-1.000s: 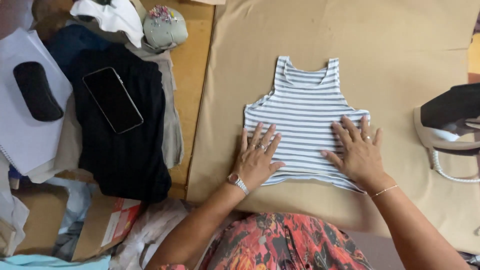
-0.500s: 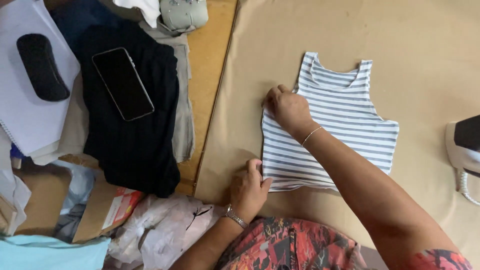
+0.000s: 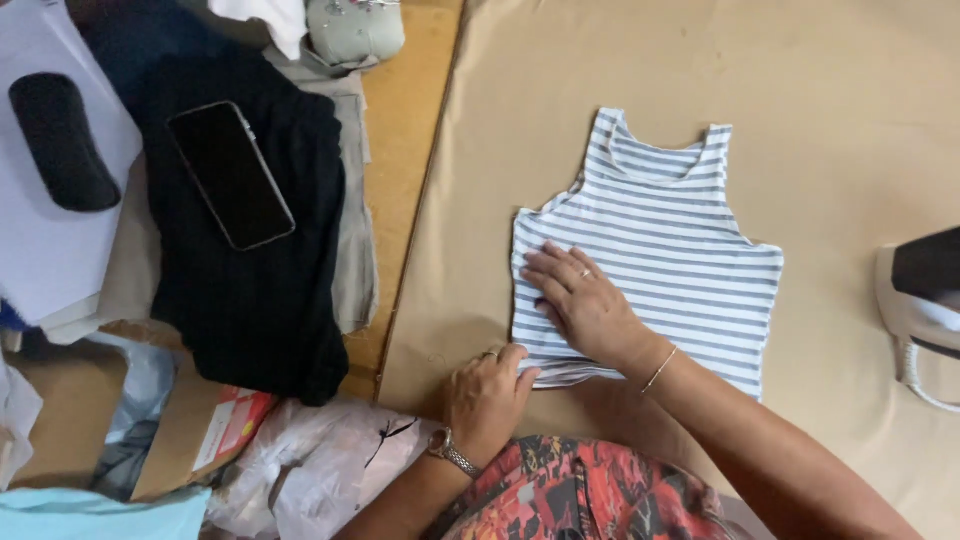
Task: Ironing and smoothing a striped garment component on a work surface.
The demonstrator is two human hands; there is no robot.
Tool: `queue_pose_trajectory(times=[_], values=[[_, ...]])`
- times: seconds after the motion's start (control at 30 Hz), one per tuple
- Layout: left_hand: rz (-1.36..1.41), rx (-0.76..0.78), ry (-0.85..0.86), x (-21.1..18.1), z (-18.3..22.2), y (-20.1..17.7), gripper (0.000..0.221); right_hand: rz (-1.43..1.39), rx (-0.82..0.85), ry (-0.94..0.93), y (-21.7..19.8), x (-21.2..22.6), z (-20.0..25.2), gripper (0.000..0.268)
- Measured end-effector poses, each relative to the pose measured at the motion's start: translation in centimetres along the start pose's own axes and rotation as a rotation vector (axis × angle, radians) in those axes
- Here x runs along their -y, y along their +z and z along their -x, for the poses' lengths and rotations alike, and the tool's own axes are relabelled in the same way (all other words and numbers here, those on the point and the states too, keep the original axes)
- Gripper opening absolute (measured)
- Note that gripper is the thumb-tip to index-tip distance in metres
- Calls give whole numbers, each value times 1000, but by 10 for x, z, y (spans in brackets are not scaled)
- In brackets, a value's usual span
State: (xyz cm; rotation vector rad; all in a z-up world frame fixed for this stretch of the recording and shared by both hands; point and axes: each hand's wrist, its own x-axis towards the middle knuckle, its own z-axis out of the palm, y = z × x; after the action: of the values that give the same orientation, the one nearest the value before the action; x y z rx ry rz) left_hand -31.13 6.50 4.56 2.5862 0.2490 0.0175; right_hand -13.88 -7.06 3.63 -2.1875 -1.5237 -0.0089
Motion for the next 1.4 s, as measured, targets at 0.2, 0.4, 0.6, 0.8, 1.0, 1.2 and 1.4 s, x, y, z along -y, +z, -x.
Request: queue_pose_trajectory(times=[0.2,0.4,0.6,0.8,1.0,1.2,1.4], values=[[87,-213,454,-24,-54,-8,31,-121,-203,170,-50,35,59,33],[-382,-16,284,4,-80,7,86,112,-522,820,-66,-28,171,29],[-293,185,289,-56,-102,0,85,289,-449,968,-81,-61,179,23],[-282,177,311,-36,-144,20,90,530,-229,712,-63,-79,167,45],[-298,129,187,-45,-131,12,97,369,8,835,-60,-70,156,78],[-215,185,94,-38,-128,1,101,446,8,891,-76,-48,134,91],[-194,63,74,-6,-124,12,101,317,121,925,-59,-81,159,96]])
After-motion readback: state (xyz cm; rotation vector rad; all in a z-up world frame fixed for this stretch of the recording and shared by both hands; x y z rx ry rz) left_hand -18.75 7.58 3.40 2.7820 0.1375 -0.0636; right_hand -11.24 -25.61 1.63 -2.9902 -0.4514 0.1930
